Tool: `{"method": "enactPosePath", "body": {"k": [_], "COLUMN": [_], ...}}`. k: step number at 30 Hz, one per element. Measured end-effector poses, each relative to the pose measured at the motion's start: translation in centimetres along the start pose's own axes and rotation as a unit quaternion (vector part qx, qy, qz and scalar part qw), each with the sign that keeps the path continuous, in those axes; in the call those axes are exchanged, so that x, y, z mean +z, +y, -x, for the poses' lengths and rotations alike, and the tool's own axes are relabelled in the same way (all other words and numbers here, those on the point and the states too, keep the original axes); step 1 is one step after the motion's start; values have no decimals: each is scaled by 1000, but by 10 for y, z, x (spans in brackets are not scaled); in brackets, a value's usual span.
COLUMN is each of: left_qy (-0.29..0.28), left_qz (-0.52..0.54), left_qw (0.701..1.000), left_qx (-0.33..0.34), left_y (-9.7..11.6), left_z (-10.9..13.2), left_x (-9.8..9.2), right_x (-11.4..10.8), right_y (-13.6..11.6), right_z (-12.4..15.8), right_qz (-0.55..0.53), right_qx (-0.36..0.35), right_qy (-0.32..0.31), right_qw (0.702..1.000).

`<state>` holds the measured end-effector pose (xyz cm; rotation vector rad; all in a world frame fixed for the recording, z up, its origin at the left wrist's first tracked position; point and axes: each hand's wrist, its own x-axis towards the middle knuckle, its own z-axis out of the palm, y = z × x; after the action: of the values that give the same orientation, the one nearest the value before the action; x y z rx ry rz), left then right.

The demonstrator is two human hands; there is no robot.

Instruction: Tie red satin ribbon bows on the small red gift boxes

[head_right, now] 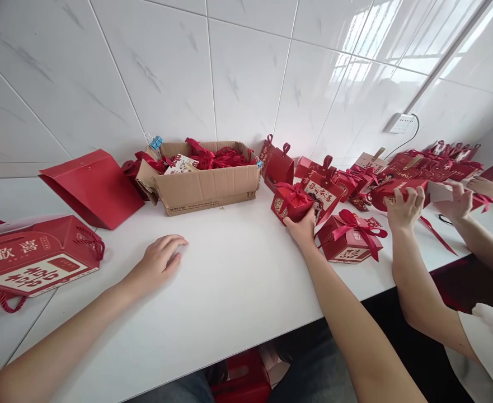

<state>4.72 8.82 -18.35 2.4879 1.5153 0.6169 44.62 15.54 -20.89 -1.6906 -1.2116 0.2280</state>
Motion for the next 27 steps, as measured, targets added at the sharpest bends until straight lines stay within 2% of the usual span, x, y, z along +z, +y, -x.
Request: {"method": "enactPosePath", "body": {"k": [4,7,9,10,11,13,15,18,21,23,25,27], "left_qy": [6,12,14,10,2,-39,-89,-140,-184,-213,-215,-191], "left_qz": [-3,-11,-15,-12,-6,9,30,46,37,32,30,33], "left_qw": [1000,1000,1000,1000,1000,997,993,988,982,976,976,980], "left_qx": [4,3,3,9,20,62,75,40,19,22,36,52], "left_y": [0,3,6,9,12,17,22,22,17,14,12,11], "left_z": [0,0,1,1,2,3,5,9,9,7,7,9], "left_x": [2,5,7,8,8,9,8,6,6,7,8,9], "right_x": [9,11,15,18,23,39,63,110,156,178,193,200], "right_y": [-5,-15,-32,-45,-62,-105,-155,-230,-290,-319,-339,-348], "right_z": [-12,2,24,39,55,87,118,154,174,179,180,177], "right_qz": [21,25,28,30,30,-8,-84,-156,-128,-74,-24,-2], "right_qx": [61,81,48,-19,-112,-278,-360,-396,-464,-492,-456,-413], "right_qy": [43,56,57,52,24,-46,-137,-292,-361,-400,-449,-509], "right_qw": [997,995,997,998,993,960,919,856,799,769,768,755]}}
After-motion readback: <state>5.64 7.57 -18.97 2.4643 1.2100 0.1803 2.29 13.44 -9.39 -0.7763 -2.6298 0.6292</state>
